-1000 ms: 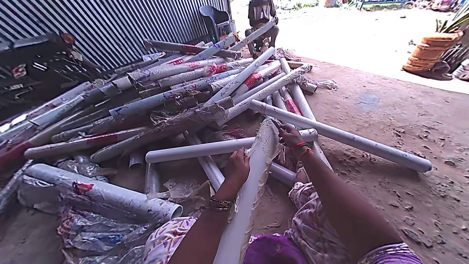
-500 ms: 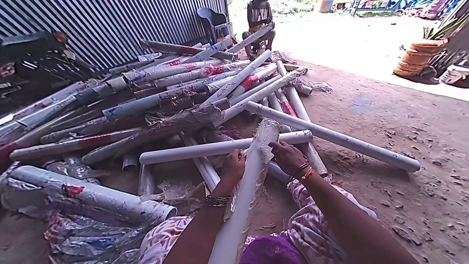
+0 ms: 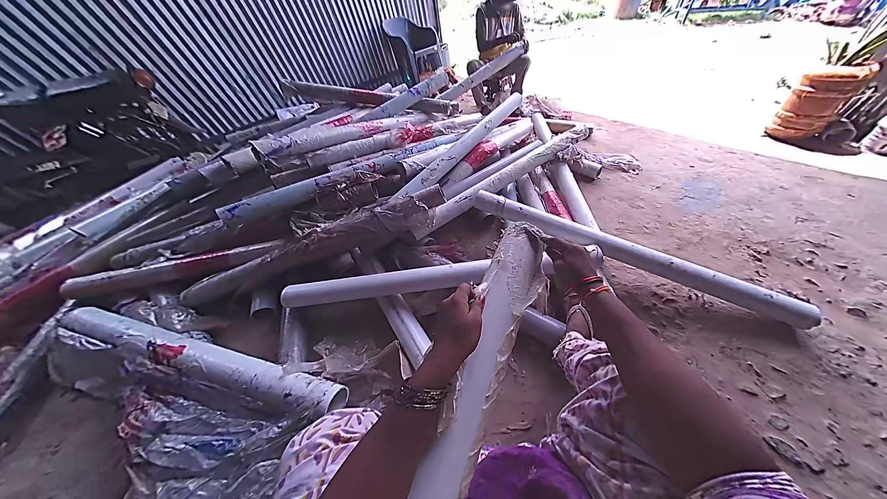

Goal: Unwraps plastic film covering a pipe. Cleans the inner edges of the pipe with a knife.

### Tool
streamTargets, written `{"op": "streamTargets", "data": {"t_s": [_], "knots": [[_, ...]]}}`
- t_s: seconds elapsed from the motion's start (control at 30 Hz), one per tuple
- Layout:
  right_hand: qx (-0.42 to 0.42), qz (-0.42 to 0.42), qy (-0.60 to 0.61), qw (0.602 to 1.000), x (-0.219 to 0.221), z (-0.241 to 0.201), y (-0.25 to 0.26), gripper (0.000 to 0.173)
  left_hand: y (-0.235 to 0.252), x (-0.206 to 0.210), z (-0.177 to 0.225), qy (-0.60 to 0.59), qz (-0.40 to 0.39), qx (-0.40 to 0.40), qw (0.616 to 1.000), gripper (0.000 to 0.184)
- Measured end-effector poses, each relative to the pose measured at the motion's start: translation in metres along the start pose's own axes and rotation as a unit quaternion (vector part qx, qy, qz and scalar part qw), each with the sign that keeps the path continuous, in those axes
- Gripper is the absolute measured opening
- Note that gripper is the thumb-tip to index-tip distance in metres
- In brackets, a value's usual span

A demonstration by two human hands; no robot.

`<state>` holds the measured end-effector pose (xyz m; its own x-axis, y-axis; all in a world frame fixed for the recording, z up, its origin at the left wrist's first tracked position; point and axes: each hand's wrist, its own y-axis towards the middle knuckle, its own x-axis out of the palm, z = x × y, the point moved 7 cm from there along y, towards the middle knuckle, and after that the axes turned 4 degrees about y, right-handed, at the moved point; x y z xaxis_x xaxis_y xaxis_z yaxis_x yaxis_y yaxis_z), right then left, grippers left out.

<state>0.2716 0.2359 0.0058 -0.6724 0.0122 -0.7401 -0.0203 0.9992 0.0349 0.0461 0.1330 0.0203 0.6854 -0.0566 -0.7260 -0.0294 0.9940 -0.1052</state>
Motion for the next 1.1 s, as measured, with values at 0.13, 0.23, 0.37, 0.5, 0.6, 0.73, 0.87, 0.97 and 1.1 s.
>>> {"op": "streamTargets", "data": {"t_s": [0.13,0.23,0.37,0.5,0.6,0.73,0.87,0.97,1.1], "knots": [[0.009,0.069,0.283,0.957,-0.004,0.017,-0.005,0.03,-0.001,-0.006,0.0,0.002,0.014,0.012,1.0,0.024],[0.065,0.116,0.407,0.904,-0.018,0.016,-0.017,0.028,0.0,-0.008,0.001,0.003,0.002,0.003,1.0,0.026],[0.137,0.108,0.427,0.887,-0.021,0.029,-0.022,0.025,-0.001,-0.008,0.002,0.0,0.003,0.004,1.0,0.025],[0.142,0.085,0.396,0.903,-0.016,0.036,-0.011,0.029,-0.001,-0.005,0.003,0.002,0.0,0.004,1.0,0.025],[0.117,0.056,0.356,0.925,-0.009,0.031,-0.002,0.031,0.0,-0.001,0.0,0.004,-0.008,0.0,1.0,0.025],[0.056,0.022,0.198,0.978,-0.003,0.019,0.007,0.03,0.003,0.003,-0.005,0.013,-0.015,-0.002,1.0,0.025],[-0.016,-0.024,0.095,0.995,-0.001,0.002,0.008,0.029,0.01,0.006,-0.012,0.02,-0.011,-0.01,1.0,0.025],[-0.087,-0.094,0.059,0.99,0.011,-0.009,0.007,0.03,0.016,0.007,-0.015,0.022,-0.012,-0.017,1.0,0.025],[-0.059,0.047,0.133,0.988,-0.011,0.0,0.015,0.027,0.019,0.008,-0.014,0.024,-0.019,-0.018,0.999,0.025]]}}
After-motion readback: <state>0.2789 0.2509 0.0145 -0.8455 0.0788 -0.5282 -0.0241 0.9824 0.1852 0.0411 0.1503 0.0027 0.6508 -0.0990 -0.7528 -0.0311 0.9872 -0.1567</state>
